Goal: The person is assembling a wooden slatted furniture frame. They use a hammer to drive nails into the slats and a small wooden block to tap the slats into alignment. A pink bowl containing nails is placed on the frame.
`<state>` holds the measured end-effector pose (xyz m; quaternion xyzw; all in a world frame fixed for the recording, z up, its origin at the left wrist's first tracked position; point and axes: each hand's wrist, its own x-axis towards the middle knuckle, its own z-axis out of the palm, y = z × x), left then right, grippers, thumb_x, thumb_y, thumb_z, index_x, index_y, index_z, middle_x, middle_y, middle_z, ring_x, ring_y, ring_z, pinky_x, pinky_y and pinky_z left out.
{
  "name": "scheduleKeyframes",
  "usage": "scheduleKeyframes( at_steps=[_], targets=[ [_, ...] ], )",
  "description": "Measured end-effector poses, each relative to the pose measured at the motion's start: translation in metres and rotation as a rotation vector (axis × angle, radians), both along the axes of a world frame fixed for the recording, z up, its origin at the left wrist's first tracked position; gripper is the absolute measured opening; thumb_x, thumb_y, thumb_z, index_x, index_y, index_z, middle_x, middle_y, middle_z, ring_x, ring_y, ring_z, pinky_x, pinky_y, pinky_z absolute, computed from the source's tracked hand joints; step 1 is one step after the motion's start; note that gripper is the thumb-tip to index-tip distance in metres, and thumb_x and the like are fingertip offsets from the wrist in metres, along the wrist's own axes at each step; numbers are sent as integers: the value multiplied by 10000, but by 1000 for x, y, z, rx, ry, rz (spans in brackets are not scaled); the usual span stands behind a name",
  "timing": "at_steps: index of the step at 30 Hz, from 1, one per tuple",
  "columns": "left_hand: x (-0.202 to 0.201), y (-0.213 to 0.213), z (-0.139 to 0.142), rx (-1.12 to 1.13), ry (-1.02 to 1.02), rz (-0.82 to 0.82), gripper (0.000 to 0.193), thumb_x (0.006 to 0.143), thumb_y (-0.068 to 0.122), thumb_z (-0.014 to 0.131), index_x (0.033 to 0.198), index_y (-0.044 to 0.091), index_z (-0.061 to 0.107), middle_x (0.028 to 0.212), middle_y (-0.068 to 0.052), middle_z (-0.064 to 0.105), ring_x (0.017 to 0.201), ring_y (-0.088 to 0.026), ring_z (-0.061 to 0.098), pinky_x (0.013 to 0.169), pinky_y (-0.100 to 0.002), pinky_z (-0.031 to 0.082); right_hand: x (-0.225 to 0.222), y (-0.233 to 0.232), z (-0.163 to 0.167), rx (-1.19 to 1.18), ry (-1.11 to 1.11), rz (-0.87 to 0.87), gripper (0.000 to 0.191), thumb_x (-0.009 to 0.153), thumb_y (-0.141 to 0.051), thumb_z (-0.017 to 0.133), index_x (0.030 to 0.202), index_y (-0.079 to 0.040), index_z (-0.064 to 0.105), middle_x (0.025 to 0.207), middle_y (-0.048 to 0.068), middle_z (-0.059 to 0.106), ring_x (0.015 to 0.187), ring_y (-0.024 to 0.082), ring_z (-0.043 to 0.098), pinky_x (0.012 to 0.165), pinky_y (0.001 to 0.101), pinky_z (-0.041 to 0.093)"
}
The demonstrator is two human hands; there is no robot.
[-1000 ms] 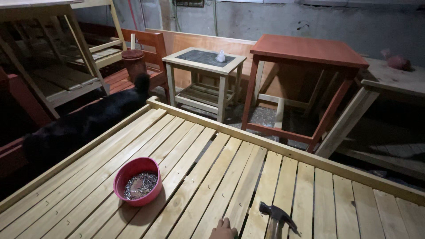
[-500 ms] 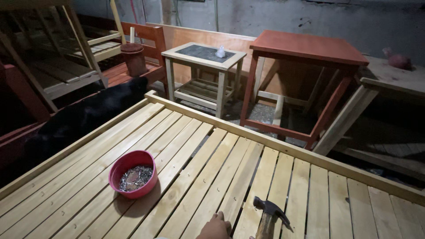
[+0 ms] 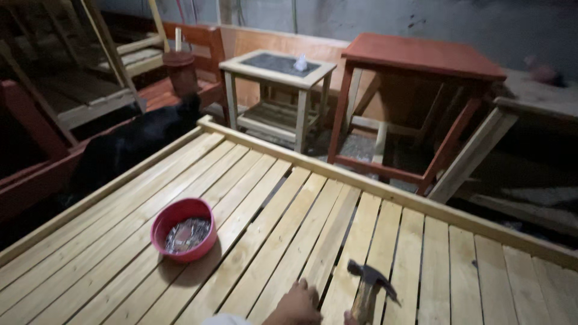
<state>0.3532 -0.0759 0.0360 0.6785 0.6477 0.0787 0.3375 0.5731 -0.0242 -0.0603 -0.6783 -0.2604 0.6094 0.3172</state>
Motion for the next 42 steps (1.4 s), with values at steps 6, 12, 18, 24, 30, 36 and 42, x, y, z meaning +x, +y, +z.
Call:
scheduleKeyframes(
  at_steps=[6,12,18,24,30,36,42],
  targets=[
    [0,-6,2,100,-26,12,689,698,392,857,1274,123,592,1416,-167,465,1386,-385,424,1075,-509,463,4,-25,-12,31,32,18,460,885,-414,719,1081,-29,561,697,199,630,556,369,666,521,496,547],
    [1,-5,5,93,-8,35,678,706,428,855,1256,112,614,1455,-179,441,1421,-387,387,1098,-505,444,16,-41,2,47,150,97,454,878,-423,710,1070,-40,559,702,196,638,565,370,669,524,501,547],
    [2,-8,8,70,-28,50,678,715,439,843,1265,104,629,1471,-196,433,1404,-383,432,1124,-459,442,13,-62,23,128,161,145,421,880,-402,717,1005,-25,575,693,158,654,553,315,680,505,463,549],
    [0,-6,1,104,-30,19,686,716,435,858,1267,92,637,1539,-230,371,1430,-413,393,1163,-443,394,8,-76,44,156,197,168,402,863,-326,788,993,4,599,701,131,662,556,277,679,508,421,553],
    [2,-1,-8,50,1,17,855,735,466,848,1436,106,516,1649,-272,197,1512,-422,268,1213,-416,327,4,-81,63,127,164,150,375,842,-283,796,1014,-16,597,729,127,679,579,273,696,533,436,582],
    [4,0,-7,32,25,7,916,736,478,835,1492,124,458,1662,-265,159,1538,-391,242,1215,-400,326,6,-83,61,148,227,115,405,824,-258,831,1032,-10,588,753,144,676,580,273,684,541,427,590],
    [9,-9,4,46,29,26,739,731,458,833,1353,137,594,1655,-267,215,1523,-390,306,1199,-401,375,9,-82,55,123,252,111,388,811,-195,818,1035,-22,552,770,142,679,595,278,699,554,436,600]
  ],
)
